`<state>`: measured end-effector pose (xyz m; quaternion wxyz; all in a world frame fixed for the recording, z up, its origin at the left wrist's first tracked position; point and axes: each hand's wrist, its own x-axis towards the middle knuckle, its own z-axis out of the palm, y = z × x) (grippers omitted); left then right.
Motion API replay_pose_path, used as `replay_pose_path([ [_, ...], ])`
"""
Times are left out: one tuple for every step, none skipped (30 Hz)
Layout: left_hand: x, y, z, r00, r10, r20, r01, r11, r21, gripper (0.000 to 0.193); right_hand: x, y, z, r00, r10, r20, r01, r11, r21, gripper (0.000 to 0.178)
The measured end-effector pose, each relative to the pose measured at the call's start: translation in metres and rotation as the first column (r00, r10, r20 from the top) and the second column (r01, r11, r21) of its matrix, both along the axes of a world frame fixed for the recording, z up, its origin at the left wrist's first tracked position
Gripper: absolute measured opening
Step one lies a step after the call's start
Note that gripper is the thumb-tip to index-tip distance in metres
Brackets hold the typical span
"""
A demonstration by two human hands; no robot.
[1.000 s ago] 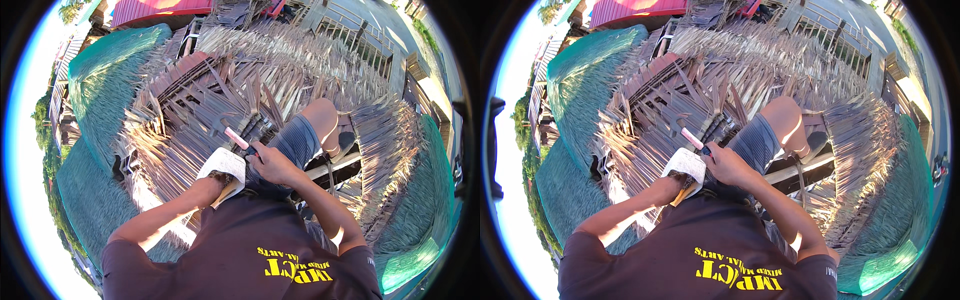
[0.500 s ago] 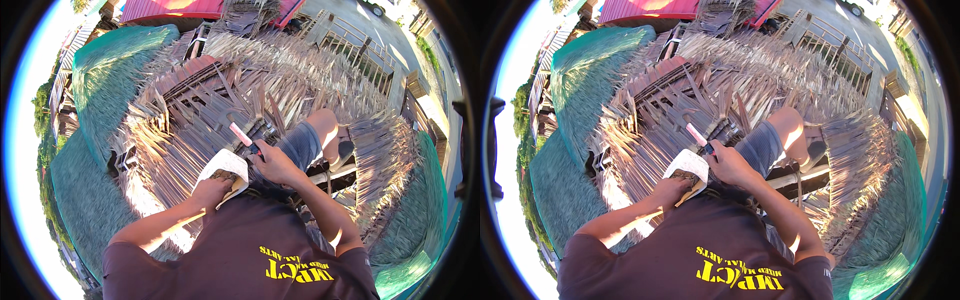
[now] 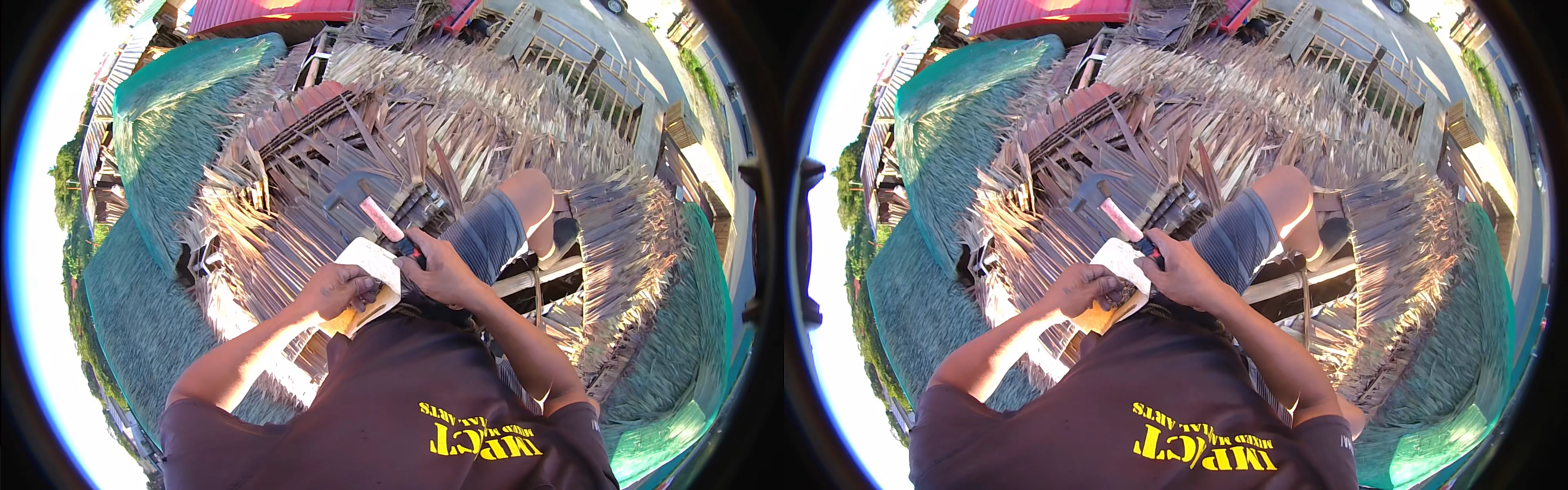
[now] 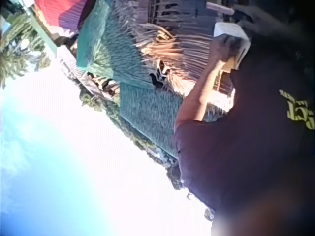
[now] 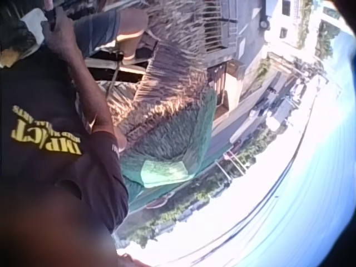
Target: The person is installing thatch roofing material on a roof. They repeatedly pick up bundles of dried palm leaves, position them on the roof structure, and secure them with a hammer and nails. The person works methodically across the roof surface, layering the thatch to create a continuous covering.
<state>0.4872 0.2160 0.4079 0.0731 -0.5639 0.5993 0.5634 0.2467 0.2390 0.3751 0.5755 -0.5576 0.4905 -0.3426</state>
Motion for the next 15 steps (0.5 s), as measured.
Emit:
replay_pose_path([
  [-0.003, -0.002, 0.003, 0.955, 0.266, -0.132, -0.240, 0.953, 0.188, 0.023, 0.001, 0.000, 0.000, 0.999, -0.008, 0.032, 0.008, 1.000, -0.019, 0.032],
  [-0.007, -0.005, 0.006, 0.903, 0.363, -0.229, -0.298, 0.915, 0.274, 0.026, 0.001, 0.001, 0.000, 0.998, -0.016, 0.063, 0.018, 0.999, -0.037, 0.032],
  [-0.012, -0.008, 0.008, 0.838, 0.465, -0.285, -0.355, 0.862, 0.362, 0.028, 0.001, 0.001, 0.001, 0.994, -0.014, 0.109, 0.017, 0.999, -0.033, 0.038],
  [-0.017, -0.010, 0.011, 0.752, 0.571, -0.331, -0.381, 0.785, 0.489, 0.030, 0.000, 0.001, 0.001, 0.992, -0.007, 0.125, 0.015, 0.998, -0.062, 0.039],
  [-0.022, -0.016, 0.013, 0.778, 0.567, -0.270, -0.399, 0.778, 0.485, 0.031, 0.000, 0.002, 0.002, 0.990, 0.000, 0.141, 0.013, 0.996, -0.090, 0.041],
  [-0.028, -0.019, 0.016, 0.732, 0.594, -0.334, -0.382, 0.764, 0.520, 0.029, -0.001, 0.002, 0.003, 0.990, 0.008, 0.143, 0.008, 0.993, -0.114, 0.042],
  [-0.035, -0.022, 0.018, 0.695, 0.635, -0.338, -0.400, 0.732, 0.552, 0.028, -0.001, 0.002, 0.004, 0.995, -0.023, 0.092, 0.039, 0.984, -0.173, 0.042],
  [-0.042, -0.024, 0.020, 0.650, 0.682, -0.334, -0.423, 0.690, 0.587, 0.026, -0.002, 0.001, 0.005, 0.993, -0.075, 0.088, 0.093, 0.970, -0.226, 0.042],
  [-0.050, -0.027, 0.022, 0.639, 0.699, -0.322, -0.420, 0.667, 0.615, 0.025, -0.002, 0.001, 0.007, 0.989, -0.130, 0.074, 0.145, 0.951, -0.274, 0.041],
  [-0.057, -0.029, 0.024, 0.622, 0.689, -0.371, -0.399, 0.687, 0.607, 0.026, -0.003, 0.000, 0.008, 0.981, -0.182, 0.063, 0.193, 0.926, -0.326, 0.041],
  [-0.064, -0.034, 0.025, 0.610, 0.687, -0.394, -0.391, 0.694, 0.605, 0.026, -0.003, -0.001, 0.008, 0.964, -0.234, 0.128, 0.263, 0.916, -0.304, 0.033],
  [-0.070, -0.040, 0.026, 0.593, 0.678, -0.434, -0.365, 0.707, 0.605, 0.027, -0.004, -0.003, 0.008, 0.943, -0.308, 0.128, 0.333, 0.888, -0.318, 0.032],
  [-0.077, -0.047, 0.027, 0.613, 0.638, -0.466, -0.332, 0.743, 0.582, 0.026, -0.004, -0.006, 0.008, 0.924, -0.357, 0.137, 0.383, 0.861, -0.335, 0.030],
  [-0.081, -0.054, 0.028, 0.637, 0.607, -0.475, -0.307, 0.765, 0.566, 0.026, -0.005, -0.008, 0.007, 0.903, -0.403, 0.148, 0.429, 0.833, -0.350, 0.029],
  [-0.085, -0.062, 0.029, 0.663, 0.577, -0.478, -0.289, 0.786, 0.547, 0.026, -0.004, -0.012, 0.006, 0.866, -0.449, 0.218, 0.499, 0.765, -0.406, 0.027],
])
